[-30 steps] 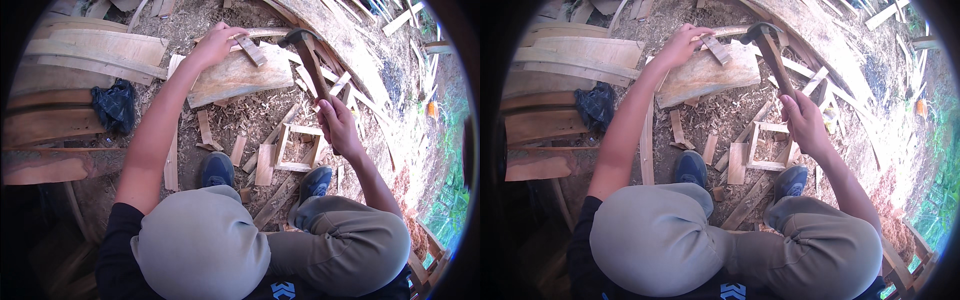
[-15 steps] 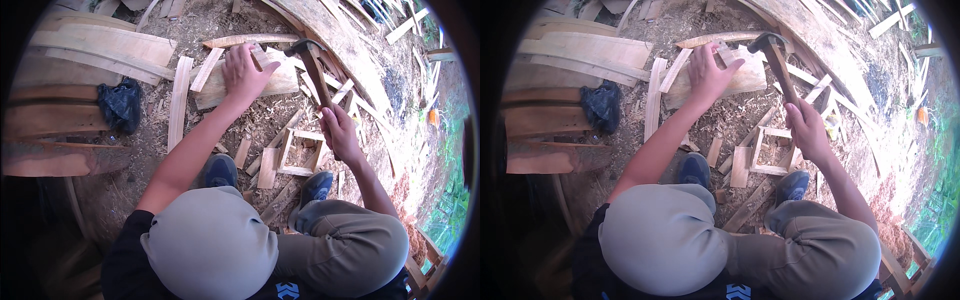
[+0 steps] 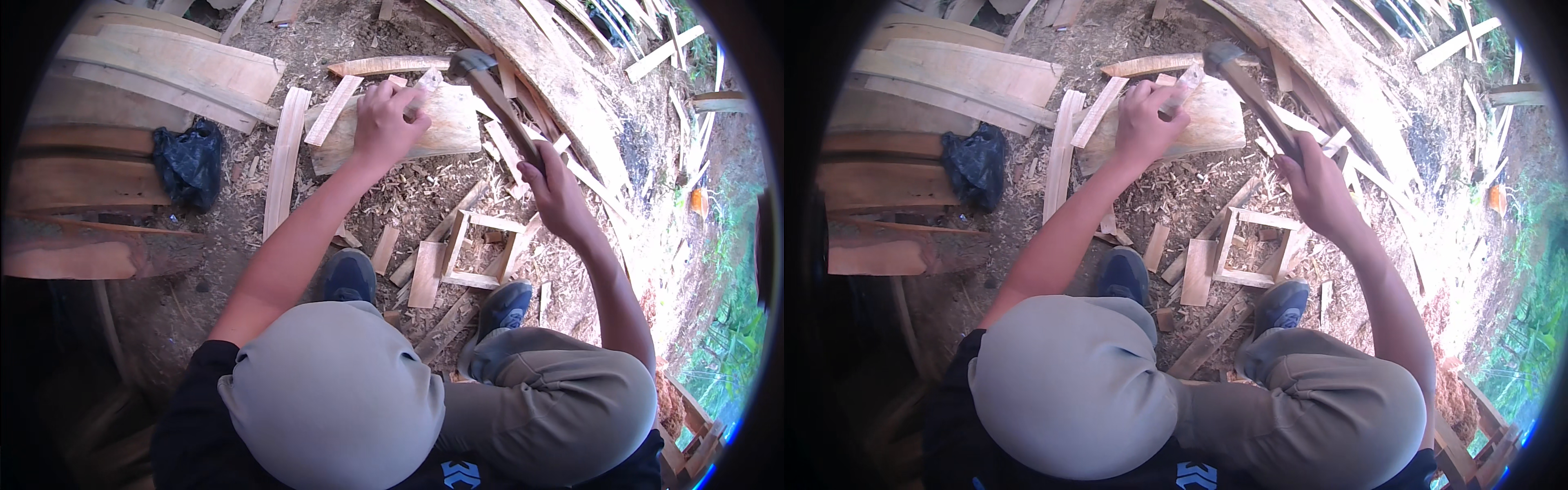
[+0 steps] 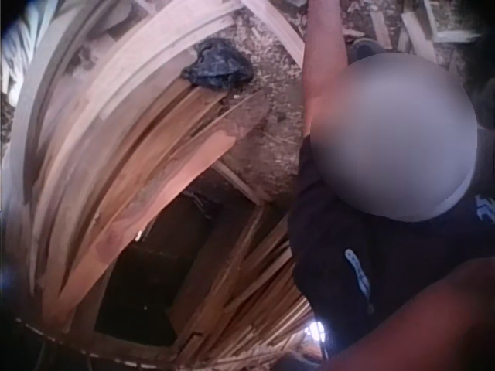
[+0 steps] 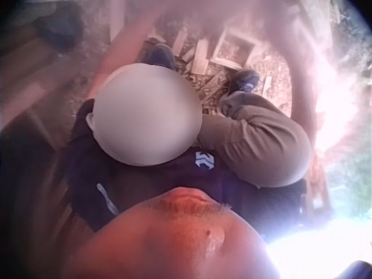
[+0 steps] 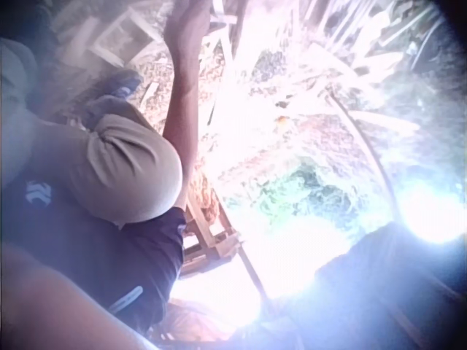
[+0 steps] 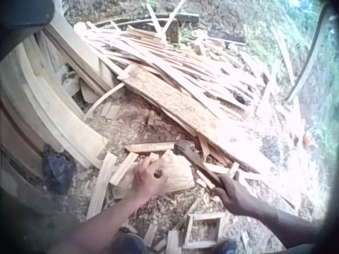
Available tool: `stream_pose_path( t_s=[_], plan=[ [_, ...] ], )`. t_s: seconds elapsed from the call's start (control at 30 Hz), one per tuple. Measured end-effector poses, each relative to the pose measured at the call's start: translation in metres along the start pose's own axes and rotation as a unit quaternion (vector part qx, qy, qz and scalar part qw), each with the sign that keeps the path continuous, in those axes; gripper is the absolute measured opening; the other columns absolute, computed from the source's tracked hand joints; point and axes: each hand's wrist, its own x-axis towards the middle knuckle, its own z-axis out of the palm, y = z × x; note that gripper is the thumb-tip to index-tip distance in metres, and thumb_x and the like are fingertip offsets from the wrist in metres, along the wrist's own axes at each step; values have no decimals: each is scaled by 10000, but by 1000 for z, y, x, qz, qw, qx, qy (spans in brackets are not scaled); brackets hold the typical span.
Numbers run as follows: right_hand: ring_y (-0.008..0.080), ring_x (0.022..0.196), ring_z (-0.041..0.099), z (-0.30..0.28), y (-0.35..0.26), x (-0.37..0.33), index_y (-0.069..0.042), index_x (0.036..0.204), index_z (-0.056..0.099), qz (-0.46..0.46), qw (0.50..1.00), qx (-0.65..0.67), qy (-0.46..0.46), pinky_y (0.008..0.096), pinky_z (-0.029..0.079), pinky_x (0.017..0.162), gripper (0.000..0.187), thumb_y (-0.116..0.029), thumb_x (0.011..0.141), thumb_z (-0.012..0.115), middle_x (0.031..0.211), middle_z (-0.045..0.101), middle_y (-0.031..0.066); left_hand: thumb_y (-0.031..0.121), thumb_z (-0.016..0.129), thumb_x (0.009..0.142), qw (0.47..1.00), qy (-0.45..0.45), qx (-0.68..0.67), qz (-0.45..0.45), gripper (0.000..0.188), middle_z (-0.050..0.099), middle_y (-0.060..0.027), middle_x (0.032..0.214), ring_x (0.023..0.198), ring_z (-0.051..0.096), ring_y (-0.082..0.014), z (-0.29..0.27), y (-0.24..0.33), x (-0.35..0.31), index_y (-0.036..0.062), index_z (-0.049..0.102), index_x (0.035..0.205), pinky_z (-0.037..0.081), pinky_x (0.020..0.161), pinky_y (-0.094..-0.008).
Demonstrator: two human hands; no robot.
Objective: The person assembles a small square wooden frame by hand, using a hammer to tap the joints together. They repeatedly adjust the pieces and tap them into alignment, then inspect the assembled frame.
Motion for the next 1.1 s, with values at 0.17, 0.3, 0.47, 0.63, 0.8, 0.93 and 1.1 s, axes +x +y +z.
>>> stream_pose_path(
  t_s=[0.17,0.3,0.47,0.63,0.8,0.93,1.1],
  plan=[
    [412,887,674,-3,-15,4,16,1187,542,30,999,-18,-24,493,488,791,350,-314,1072,534,926,674,255,219,750,792,1000,-5,7,15,281,622,-31,935,947,597,-245,2,0,2,165,799,1063,473,895,-409],
    [409,807,674,-1,-22,15,-7,1123,542,64,997,-21,-24,504,485,747,368,-373,1082,526,850,668,249,250,761,836,1000,-13,-5,-1,234,631,-18,932,946,603,-233,1,-3,2,179,805,1053,470,910,-402],
    [405,656,662,-4,-21,25,-33,1065,522,-24,996,-28,76,510,476,616,350,-382,1090,512,740,651,218,269,769,875,1000,2,14,-3,171,644,-1,913,932,609,-230,4,-1,-2,174,811,1010,465,925,-395],
    [456,664,666,17,-15,21,-58,1068,463,-5,996,-38,84,565,478,594,276,-331,1099,484,732,655,250,257,787,858,1000,19,2,-3,169,671,-4,899,906,616,-230,6,0,-1,173,817,1002,473,921,-392],
    [430,657,684,15,-10,29,-50,1047,480,24,997,-66,43,547,484,552,283,-328,1101,481,738,663,253,262,789,857,1000,27,1,-8,168,693,-10,913,906,607,-226,5,0,-1,166,818,992,478,921,-389],
    [376,615,683,2,-33,26,-52,1046,484,-72,986,-35,146,498,479,497,240,-286,1099,497,711,651,218,267,786,862,1000,17,9,-17,152,703,2,923,903,593,-221,3,0,-3,151,817,955,476,920,-386],
    [451,653,671,25,2,23,-54,1045,463,-56,994,-80,45,543,474,526,256,-303,1093,497,724,654,254,274,795,857,999,23,21,-14,142,707,-1,944,916,583,-214,8,4,-4,133,797,877,469,898,-384]
  ],
)
